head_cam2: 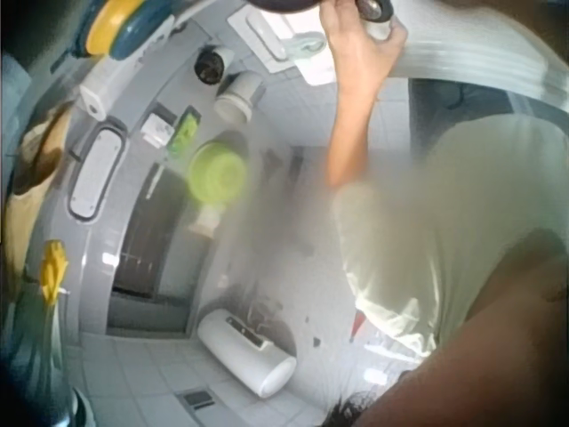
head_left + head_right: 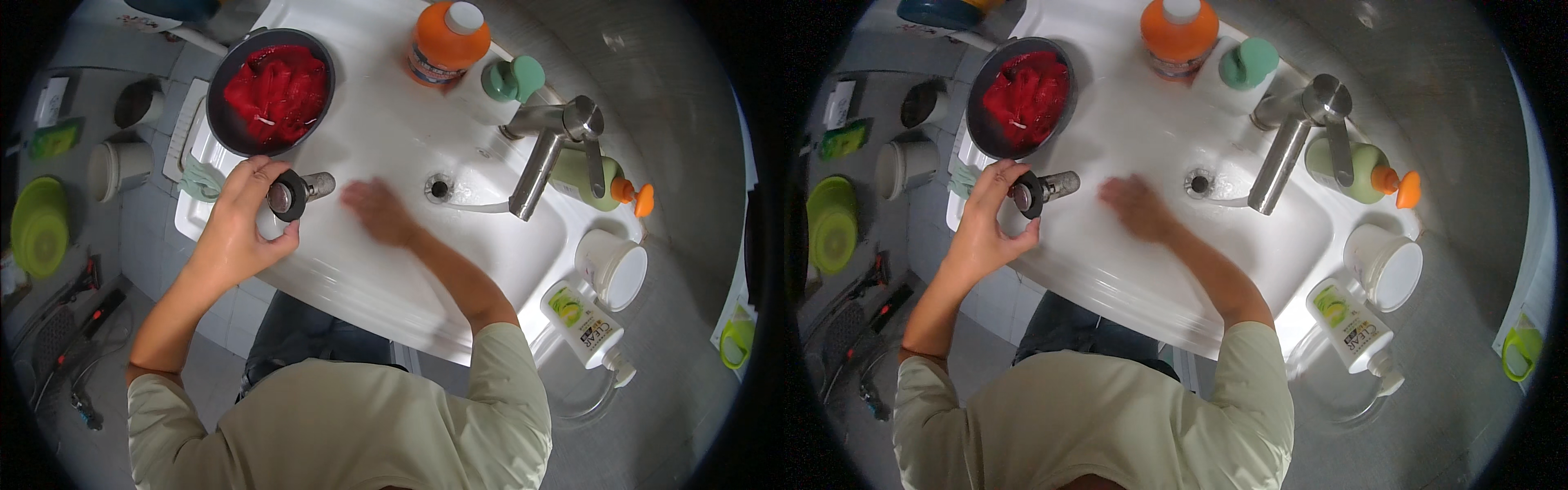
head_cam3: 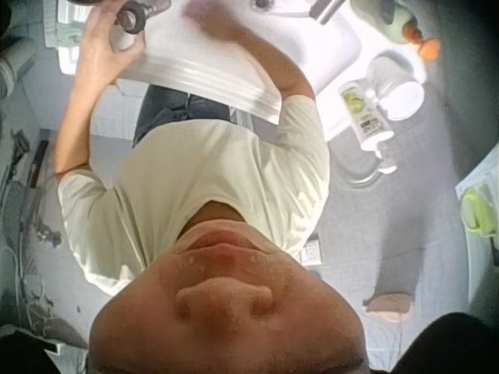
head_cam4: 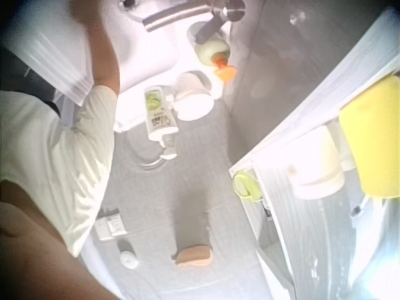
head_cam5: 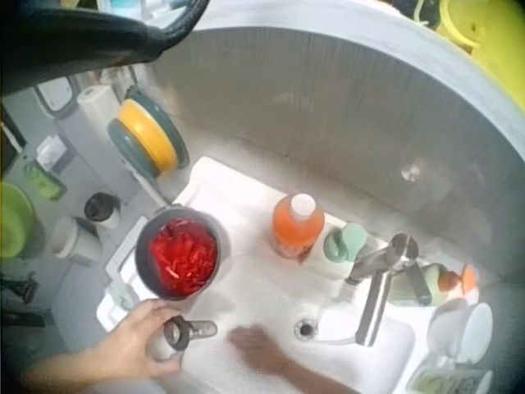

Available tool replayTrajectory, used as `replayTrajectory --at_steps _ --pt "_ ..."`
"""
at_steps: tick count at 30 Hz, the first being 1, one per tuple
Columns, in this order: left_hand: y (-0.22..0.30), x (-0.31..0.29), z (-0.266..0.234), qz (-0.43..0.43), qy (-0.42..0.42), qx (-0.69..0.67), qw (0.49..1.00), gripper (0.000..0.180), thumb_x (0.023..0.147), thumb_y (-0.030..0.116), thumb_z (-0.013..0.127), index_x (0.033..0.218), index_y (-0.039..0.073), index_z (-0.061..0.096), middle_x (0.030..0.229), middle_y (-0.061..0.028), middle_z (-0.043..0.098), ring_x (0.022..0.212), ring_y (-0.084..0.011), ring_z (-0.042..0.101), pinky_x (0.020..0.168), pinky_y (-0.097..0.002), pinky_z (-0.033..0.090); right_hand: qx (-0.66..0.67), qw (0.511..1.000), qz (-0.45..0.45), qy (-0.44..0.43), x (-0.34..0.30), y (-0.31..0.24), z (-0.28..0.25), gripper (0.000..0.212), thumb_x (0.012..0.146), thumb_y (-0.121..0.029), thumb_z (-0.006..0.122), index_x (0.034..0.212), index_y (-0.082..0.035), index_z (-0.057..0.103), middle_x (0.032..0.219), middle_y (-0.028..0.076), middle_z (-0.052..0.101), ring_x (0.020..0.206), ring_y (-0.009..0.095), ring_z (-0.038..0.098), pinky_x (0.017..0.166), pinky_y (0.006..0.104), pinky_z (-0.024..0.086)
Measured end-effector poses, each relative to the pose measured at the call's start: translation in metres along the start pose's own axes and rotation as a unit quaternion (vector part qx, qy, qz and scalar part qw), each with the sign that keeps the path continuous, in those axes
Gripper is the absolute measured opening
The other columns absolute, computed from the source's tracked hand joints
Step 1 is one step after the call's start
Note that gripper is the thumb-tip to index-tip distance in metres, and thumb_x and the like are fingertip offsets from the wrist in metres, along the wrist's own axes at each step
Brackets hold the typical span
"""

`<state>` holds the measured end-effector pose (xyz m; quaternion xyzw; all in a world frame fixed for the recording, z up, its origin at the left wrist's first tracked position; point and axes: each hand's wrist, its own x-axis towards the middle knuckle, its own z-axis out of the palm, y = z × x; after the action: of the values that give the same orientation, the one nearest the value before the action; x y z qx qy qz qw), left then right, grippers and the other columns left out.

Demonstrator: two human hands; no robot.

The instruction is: The person removes a sink drain stopper, cleans it under running water, and scrubs it with a cloth over a bucket. They then rinse the stopper again and reinstall it into the sink drain.

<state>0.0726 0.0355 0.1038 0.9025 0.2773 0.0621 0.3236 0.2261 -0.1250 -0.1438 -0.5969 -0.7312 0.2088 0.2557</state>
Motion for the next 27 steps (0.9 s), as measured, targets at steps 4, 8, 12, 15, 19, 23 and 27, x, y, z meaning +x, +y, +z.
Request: replayTrajectory --at_steps 4,8,12,15,19,23,27 --pt "-0.002 -0.003 -0.001 -0.003 0.01 -0.007 1.0 0.055 0.059 0.003 0.069 0.111 -0.002 0.052 0.112 -0.0195 0.049 0.104 -0.0356 0.051 0.088 -0.0354 0.043 -0.057 0.996 0.0 0.071 -0.013 0.016 -0.01 0.044 0.078 -0.007 0.047 0.122 -0.01 0.05 0.132 0.005 0.044 0.128 0.024 0.034 0.107 0.0461 0.022" --pt "-0.007 -0.002 0.002 0.005 0.02 -0.002 1.0 0.055 0.059 0.003 0.069 0.111 -0.002 0.052 0.113 -0.0195 0.049 0.103 -0.0354 0.051 0.088 -0.035 0.043 -0.113 0.992 0.037 -0.03 -0.017 0.027 -0.029 0.043 0.075 -0.007 0.049 0.117 -0.009 0.055 0.13 0.005 0.047 0.123 0.021 0.04 0.105 0.0441 0.025" --pt "-0.005 -0.002 0.005 -0.016 0.001 -0.032 0.999 0.054 0.06 0.002 0.069 0.111 -0.002 0.052 0.113 -0.0194 0.049 0.103 -0.0347 0.051 0.087 -0.0341 0.043 -0.165 0.983 0.01 0.084 -0.008 0.066 -0.061 0.038 0.074 -0.006 0.049 0.111 -0.007 0.059 0.127 0.006 0.049 0.121 0.023 0.042 0.105 0.044 0.028" --pt "-0.004 0.002 0.01 -0.017 -0.019 -0.057 0.998 0.055 0.06 0.002 0.068 0.112 -0.002 0.052 0.113 -0.019 0.049 0.102 -0.0342 0.052 0.087 -0.0338 0.044 -0.145 0.987 0.008 0.073 -0.023 0.095 -0.067 0.037 0.068 -0.003 0.053 0.105 -0.002 0.06 0.121 0.01 0.052 0.117 0.025 0.046 0.102 0.0426 0.035" --pt "-0.006 0.002 0.013 -0.025 -0.027 -0.084 0.996 0.055 0.06 0.002 0.068 0.112 -0.002 0.051 0.112 -0.019 0.048 0.1 -0.0344 0.052 0.086 -0.034 0.044 -0.008 0.997 -0.046 0.064 -0.057 0.063 -0.049 0.036 0.064 0.003 0.052 0.099 0.0 0.059 0.117 0.013 0.053 0.113 0.033 0.048 0.099 0.0428 0.039" --pt "-0.006 0.006 0.019 -0.012 -0.028 -0.069 0.997 0.055 0.06 0.002 0.068 0.113 -0.002 0.051 0.113 -0.0196 0.047 0.1 -0.0346 0.052 0.086 -0.0341 0.044 -0.08 0.965 0.124 0.215 -0.052 0.079 -0.058 0.033 0.067 0.001 0.051 0.098 -0.003 0.06 0.112 0.014 0.054 0.108 0.033 0.05 0.094 0.0435 0.041" --pt "-0.008 0.007 0.025 -0.011 -0.032 -0.081 0.996 0.055 0.06 0.002 0.068 0.113 -0.002 0.051 0.113 -0.0205 0.047 0.101 -0.0357 0.051 0.087 -0.0351 0.043 0.003 0.965 0.134 0.225 -0.084 0.082 -0.041 0.037 0.068 0.003 0.049 0.105 0.001 0.055 0.11 0.017 0.054 0.104 0.036 0.051 0.091 0.0437 0.042"
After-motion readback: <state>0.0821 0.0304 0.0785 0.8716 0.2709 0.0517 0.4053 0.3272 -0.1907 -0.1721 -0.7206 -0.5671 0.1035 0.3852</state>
